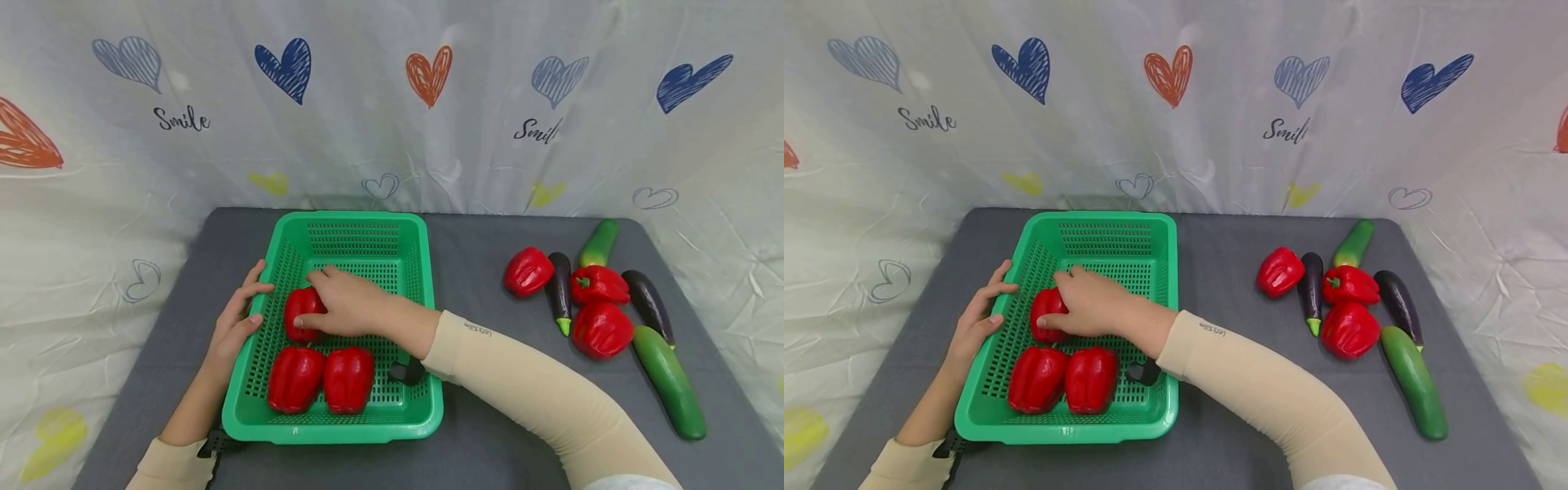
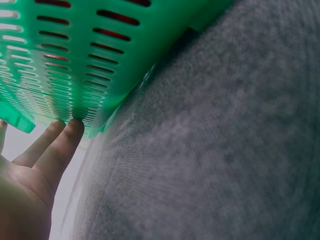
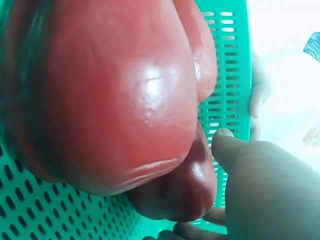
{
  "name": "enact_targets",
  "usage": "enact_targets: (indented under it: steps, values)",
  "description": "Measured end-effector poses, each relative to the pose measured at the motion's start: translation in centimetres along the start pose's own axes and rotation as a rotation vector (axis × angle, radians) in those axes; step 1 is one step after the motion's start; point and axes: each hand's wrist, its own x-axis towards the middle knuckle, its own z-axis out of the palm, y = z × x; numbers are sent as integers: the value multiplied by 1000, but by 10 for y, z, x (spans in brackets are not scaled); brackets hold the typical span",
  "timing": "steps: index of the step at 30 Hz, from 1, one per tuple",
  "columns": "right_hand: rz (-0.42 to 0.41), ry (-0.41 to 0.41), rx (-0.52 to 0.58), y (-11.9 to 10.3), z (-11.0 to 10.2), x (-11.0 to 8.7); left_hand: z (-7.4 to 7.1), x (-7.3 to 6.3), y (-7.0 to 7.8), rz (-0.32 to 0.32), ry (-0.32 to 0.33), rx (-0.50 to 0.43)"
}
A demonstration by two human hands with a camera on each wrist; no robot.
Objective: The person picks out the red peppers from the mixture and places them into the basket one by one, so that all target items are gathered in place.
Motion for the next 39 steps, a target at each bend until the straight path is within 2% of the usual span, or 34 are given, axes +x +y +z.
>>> enact_targets:
  steps: [8,15,19,26,31,39]
  values:
    - [9,64,32,1,-7,-4,0,1,1,-11,5,-5]
    - [0,131,103,4,-14,-10,1,2,-1,33,-10,-12]
    - [3,146,150,7,-17,-14,1,1,-1,17,-4,-8]
    - [-48,191,158,10,-21,-21,2,1,1,48,-10,12]
    - [-73,267,176,12,-22,-27,2,-1,-1,47,-26,-17]
    - [-41,357,280,16,-26,-38,1,-2,-2,1,10,11]
